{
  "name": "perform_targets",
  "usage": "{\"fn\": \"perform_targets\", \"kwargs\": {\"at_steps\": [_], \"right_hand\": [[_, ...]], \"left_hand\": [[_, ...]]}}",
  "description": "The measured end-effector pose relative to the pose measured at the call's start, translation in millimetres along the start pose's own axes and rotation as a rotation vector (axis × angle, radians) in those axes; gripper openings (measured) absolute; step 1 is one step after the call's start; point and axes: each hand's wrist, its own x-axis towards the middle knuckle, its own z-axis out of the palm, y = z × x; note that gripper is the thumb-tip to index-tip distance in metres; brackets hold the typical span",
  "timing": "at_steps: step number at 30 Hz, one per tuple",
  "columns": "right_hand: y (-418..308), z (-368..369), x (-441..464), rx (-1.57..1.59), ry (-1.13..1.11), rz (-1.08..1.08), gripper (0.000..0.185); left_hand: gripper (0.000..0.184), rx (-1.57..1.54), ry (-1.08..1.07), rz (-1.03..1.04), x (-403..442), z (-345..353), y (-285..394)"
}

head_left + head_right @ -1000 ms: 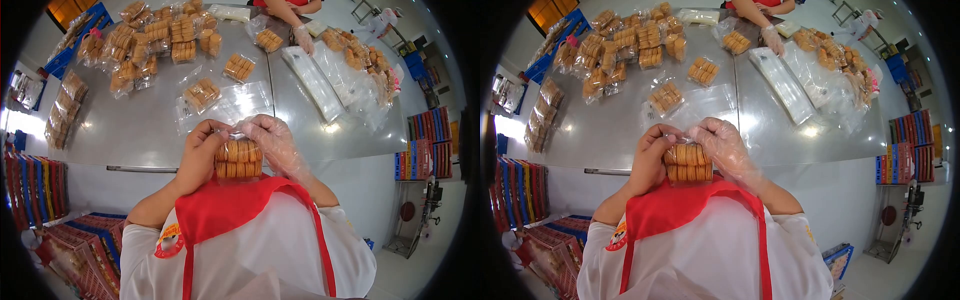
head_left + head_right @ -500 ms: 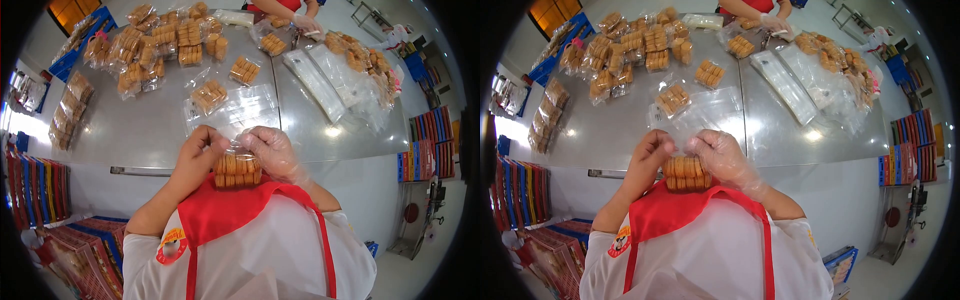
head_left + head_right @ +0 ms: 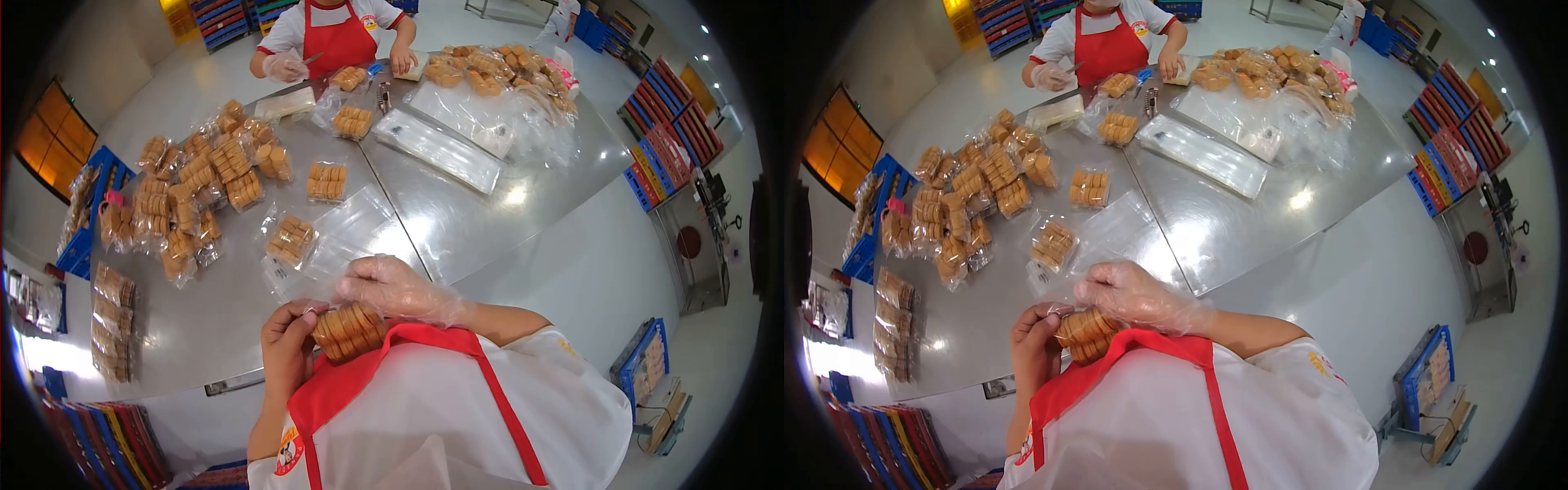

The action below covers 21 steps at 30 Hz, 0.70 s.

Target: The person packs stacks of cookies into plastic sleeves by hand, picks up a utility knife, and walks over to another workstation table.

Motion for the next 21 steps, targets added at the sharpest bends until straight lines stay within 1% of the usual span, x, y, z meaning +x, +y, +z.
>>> {"fn": "perform_targets", "kwargs": {"at_steps": [1,4,7,8,10,11,13,17,19,20,21], "right_hand": [[0,0,0,0.031,-0.021,0.049,0.024],[-13,1,-8,0.037,-0.100,0.051,0.025],[-16,5,-8,-0.060,-0.104,0.022,0.024],[-14,8,-8,-0.087,-0.096,0.014,0.024],[-11,10,-8,-0.149,-0.064,-0.007,0.024],[-9,10,-8,-0.162,-0.057,-0.058,0.025],[-4,10,-9,-0.185,-0.025,-0.151,0.025],[-13,6,-18,-0.260,-0.020,-0.222,0.028],[-11,2,-16,-0.293,-0.041,-0.294,0.028],[-8,1,-15,-0.280,-0.050,-0.256,0.028],[-6,0,-15,-0.266,-0.059,-0.217,0.028]], "left_hand": [[0.013,-0.031,0.005,-0.025,1,-2,-2],[0.008,0.131,0.014,0.025,1,-4,-4],[0.006,0.464,-0.049,0.105,0,-2,0],[0.009,0.368,-0.029,0.018,-3,5,4],[0.008,0.398,-0.041,0.093,-2,2,1],[0.007,0.412,-0.058,0.130,0,1,-1],[0.007,0.385,-0.052,0.148,1,-2,-6],[0.010,0.340,-0.098,0.206,-1,-4,-10],[0.012,0.432,-0.128,0.227,-3,-3,-7],[0.014,0.477,-0.143,0.238,-4,-2,-6],[0.014,0.451,-0.122,0.194,-6,0,-5]]}}
